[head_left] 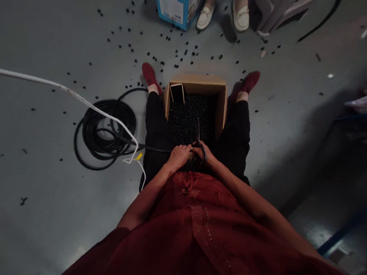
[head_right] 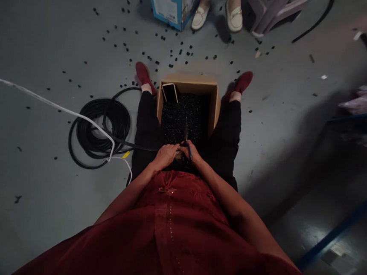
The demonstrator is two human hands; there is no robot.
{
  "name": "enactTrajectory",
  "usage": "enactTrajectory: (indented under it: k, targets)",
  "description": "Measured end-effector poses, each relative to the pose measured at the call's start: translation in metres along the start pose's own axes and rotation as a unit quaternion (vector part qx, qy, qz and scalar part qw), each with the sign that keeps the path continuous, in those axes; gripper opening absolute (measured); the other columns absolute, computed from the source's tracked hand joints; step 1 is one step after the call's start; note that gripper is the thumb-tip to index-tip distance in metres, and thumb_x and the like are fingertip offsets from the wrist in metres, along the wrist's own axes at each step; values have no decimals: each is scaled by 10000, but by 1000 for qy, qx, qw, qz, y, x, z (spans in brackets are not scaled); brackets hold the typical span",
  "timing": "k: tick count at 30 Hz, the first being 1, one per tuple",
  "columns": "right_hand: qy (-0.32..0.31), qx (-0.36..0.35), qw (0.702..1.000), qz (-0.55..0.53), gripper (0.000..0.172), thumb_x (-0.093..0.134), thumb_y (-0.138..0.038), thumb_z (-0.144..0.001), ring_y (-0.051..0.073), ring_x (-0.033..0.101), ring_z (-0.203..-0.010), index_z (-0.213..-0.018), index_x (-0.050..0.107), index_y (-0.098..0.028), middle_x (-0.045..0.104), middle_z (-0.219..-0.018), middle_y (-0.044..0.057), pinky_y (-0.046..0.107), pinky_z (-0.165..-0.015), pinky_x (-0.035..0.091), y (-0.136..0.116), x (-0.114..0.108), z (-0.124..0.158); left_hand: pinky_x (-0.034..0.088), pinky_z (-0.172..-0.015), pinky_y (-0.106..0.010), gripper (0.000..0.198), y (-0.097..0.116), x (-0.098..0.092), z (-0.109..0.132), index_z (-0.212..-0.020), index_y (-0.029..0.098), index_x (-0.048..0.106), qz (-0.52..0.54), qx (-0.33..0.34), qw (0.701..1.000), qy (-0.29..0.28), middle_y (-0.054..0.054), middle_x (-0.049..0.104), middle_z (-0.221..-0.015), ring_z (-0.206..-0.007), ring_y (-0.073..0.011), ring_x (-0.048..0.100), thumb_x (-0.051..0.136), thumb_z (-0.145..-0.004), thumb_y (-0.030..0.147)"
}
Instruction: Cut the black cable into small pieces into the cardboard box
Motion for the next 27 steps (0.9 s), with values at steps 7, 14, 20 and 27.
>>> enactTrajectory:
  k: [7, 14, 20, 27]
  targets:
    - [39, 31, 998, -34, 423, 719, -390, -676, 125, 540, -482, -951, 435, -238, 524, -565, -86, 229, -467, 435, -9, -10, 2, 425, -815, -329, 326, -10, -3, 1, -1209, 184, 586, -1, -30, 1000, 5, -86, 677, -1022, -975, -224, 606, 399, -989, 336]
    - [-1, 27, 997, 66, 335, 578, -514, -850, 130, 582, -593, -981, 504, -214, 614, -767, 10, 240, -515, 468, -20, -16, 17, 421, -871, -295, 394, -39, -6, -8, -1279, 211, 549, 34, -128, 989, 68, -87, 667, -1105, -1039, -194, 597, 315, -1011, 380]
    - [-53, 15, 983, 175, 355, 533, -509, -885, 156, 595, -689, -1036, 543, -187, 609, -785, 17, 265, -608, 485, -10, -18, 31, 422, -885, -286, 418, -51, -8, -12, -1293, 212, 541, 32, -153, 984, 83, -83, 672, -1107, -1034, -192, 603, 287, -1014, 391]
    - [-70, 0, 977, 201, 390, 629, -512, -841, 191, 607, -829, -1065, 602, -194, 652, -859, 35, 298, -738, 505, -11, -16, 36, 421, -884, -283, 432, -51, -8, -11, -1299, 228, 540, 31, -146, 985, 81, -72, 674, -1116, -1046, -189, 601, 266, -1015, 404]
Point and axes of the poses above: each hand's wrist, its own z-axis away from the middle knuckle, its own x-axis out of the palm, y = z × x, the point moved 4 cm from there along -z, towards the middle knuckle
